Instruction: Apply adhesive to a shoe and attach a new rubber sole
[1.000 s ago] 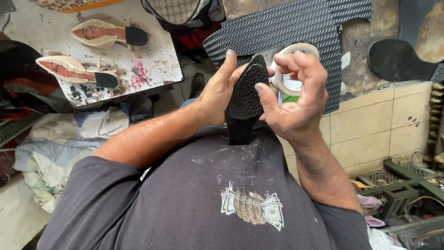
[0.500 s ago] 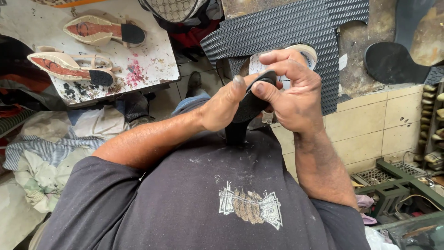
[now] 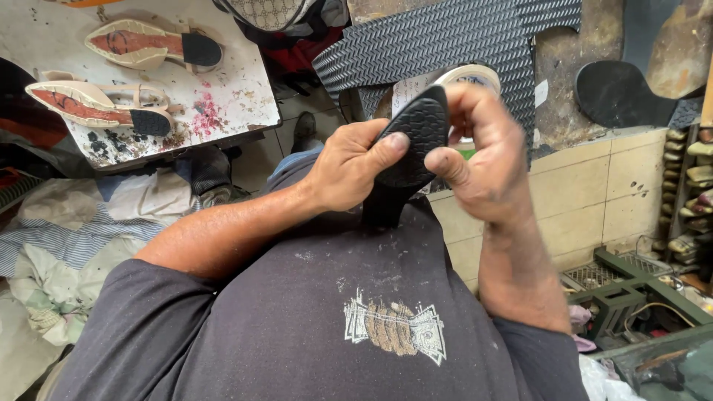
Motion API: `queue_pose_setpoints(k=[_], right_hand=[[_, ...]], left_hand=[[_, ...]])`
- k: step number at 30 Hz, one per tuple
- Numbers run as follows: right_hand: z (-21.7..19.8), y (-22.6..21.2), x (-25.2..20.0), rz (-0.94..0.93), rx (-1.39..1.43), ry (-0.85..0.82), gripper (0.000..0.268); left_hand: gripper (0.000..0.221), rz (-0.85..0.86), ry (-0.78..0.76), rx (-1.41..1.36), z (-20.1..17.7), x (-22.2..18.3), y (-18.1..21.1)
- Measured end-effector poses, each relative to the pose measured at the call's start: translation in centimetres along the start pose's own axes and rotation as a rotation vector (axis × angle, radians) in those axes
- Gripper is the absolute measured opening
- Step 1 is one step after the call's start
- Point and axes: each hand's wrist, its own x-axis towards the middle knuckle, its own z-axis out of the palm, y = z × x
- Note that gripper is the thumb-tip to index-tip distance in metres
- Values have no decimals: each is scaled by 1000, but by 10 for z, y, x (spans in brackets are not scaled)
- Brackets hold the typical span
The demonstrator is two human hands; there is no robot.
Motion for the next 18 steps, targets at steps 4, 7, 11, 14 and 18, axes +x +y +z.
queue_pose_setpoints(k=[4,7,11,14,18], right_hand=[[10,19,-13,14,-27,98,28],[13,26,-11,-62,54,178,35],[-3,39,-12,49,111,47,37],[-13,19,-4,39,31,34,22],[-19,6,-8,42,63,-8,14]], left_hand=[[34,-15,142,-133,5,-3,-8],[34,-37,96,-109,2,-1,-11],[35,1,-8,-35,1,-4,-4],[34,123,-149,177,-12,4,26],[33,165,-381,549,-23,19,73]])
